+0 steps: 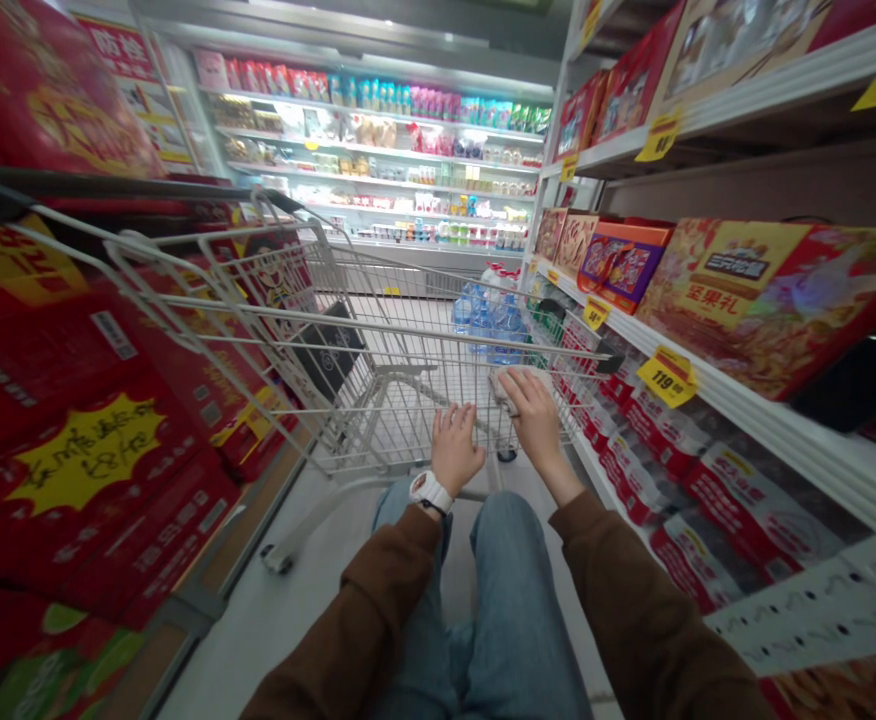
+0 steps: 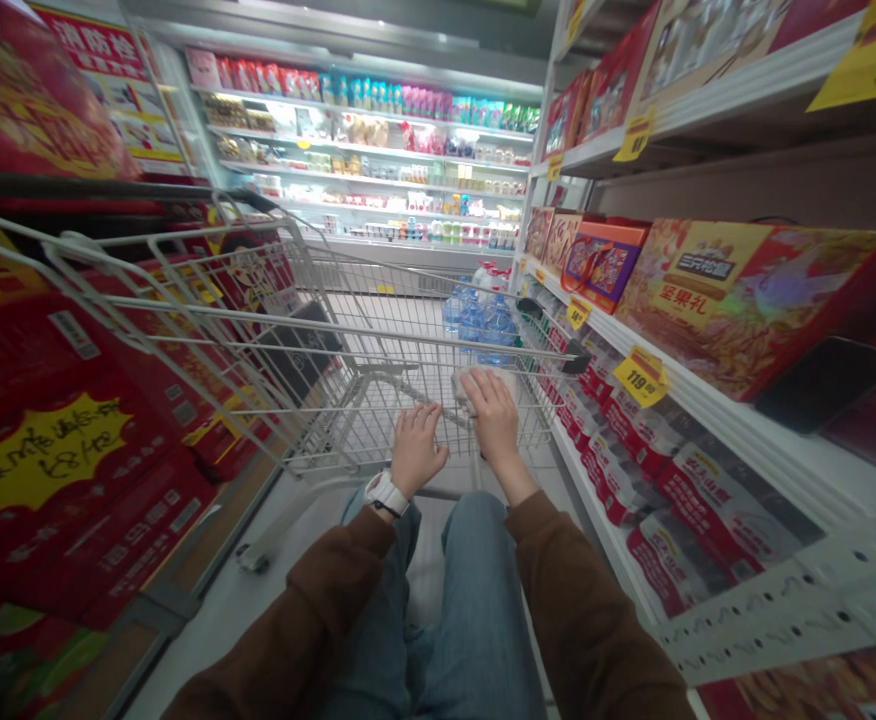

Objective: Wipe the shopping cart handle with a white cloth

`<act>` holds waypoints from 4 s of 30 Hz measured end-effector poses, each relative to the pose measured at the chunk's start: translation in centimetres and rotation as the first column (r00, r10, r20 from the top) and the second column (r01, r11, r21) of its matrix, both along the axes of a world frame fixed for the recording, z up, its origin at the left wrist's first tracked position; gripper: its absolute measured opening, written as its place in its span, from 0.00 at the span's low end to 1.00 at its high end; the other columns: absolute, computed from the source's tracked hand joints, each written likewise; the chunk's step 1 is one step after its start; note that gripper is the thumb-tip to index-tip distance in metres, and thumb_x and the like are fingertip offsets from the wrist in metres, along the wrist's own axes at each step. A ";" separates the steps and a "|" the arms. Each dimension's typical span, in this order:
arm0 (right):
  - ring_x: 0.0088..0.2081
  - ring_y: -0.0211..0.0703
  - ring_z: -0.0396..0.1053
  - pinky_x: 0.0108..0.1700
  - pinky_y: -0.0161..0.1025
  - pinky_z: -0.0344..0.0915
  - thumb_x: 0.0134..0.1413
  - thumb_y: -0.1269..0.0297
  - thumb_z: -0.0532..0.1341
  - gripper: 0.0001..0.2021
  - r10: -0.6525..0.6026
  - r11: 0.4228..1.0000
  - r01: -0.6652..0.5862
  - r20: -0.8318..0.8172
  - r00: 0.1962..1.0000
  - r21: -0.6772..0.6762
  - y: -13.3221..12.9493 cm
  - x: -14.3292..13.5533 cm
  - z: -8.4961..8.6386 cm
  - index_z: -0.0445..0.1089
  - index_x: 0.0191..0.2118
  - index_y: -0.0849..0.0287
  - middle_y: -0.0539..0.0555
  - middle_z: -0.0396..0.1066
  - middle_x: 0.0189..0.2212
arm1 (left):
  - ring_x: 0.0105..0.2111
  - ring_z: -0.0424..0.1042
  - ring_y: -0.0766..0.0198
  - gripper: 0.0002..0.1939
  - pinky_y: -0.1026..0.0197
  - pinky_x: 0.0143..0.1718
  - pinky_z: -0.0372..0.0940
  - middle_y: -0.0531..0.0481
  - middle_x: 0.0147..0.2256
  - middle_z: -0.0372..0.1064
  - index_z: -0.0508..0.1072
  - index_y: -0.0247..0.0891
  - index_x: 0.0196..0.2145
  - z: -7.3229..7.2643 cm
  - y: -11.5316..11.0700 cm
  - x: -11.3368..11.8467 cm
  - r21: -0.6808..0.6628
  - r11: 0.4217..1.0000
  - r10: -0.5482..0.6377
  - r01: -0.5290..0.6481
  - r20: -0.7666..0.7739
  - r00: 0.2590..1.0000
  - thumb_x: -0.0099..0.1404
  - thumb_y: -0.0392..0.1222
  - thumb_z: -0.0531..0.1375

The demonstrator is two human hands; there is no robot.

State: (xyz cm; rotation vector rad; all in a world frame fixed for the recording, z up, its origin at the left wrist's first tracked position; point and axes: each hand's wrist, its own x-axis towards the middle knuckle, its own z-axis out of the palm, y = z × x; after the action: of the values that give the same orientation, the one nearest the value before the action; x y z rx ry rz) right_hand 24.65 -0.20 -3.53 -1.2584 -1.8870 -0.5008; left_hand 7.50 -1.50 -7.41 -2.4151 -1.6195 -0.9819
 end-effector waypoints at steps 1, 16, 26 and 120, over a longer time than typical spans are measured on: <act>0.67 0.51 0.54 0.66 0.53 0.57 0.42 0.87 0.51 0.39 -0.001 1.000 0.001 -0.001 1.000 -0.005 0.1 -0.1 -0.1 0.66 0.62 0.55 0.55 0.64 0.63 | 0.65 0.56 0.48 0.36 0.40 0.69 0.43 0.43 0.62 0.63 0.62 0.37 0.62 0.0 0.0 0.0 -0.002 1.000 0.000 0.000 0.001 1.000 0.54 0.37 0.59; 0.67 0.50 0.54 0.66 0.53 0.56 0.39 0.86 0.50 0.42 0.020 1.000 -0.020 0.006 1.000 0.015 -0.8 0.3 0.3 0.63 0.64 0.56 0.54 0.62 0.64 | 0.65 0.56 0.49 0.37 0.42 0.69 0.44 0.44 0.63 0.62 0.61 0.36 0.63 -0.2 -0.1 0.9 -0.001 1.000 -0.016 0.016 -0.004 1.000 0.54 0.37 0.58; 0.62 0.51 0.62 0.63 0.51 0.61 0.41 0.87 0.51 0.37 0.000 0.996 0.007 0.070 0.998 -0.092 -0.5 0.1 -4.2 0.68 0.60 0.59 0.57 0.68 0.60 | 0.65 0.56 0.48 0.36 0.41 0.69 0.43 0.42 0.62 0.62 0.61 0.34 0.62 0.2 -0.1 1.6 -0.030 0.999 -0.014 0.014 -0.006 1.000 0.54 0.38 0.57; 0.65 0.50 0.58 0.65 0.53 0.58 0.39 0.84 0.51 0.40 0.067 0.997 -0.066 -0.026 0.997 0.040 0.0 -4.1 -2.2 0.65 0.62 0.54 0.54 0.68 0.60 | 0.67 0.53 0.45 0.35 0.41 0.67 0.51 0.40 0.63 0.62 0.62 0.36 0.63 0.2 -0.9 -5.1 0.010 0.966 0.260 -0.260 0.003 0.966 0.56 0.35 0.56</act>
State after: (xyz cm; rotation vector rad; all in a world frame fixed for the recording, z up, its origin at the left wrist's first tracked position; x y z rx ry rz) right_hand 20.55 -0.23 -5.68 -1.1675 -1.8807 -0.4815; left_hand 2.39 -2.39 -7.24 -2.1222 -1.8650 -0.9425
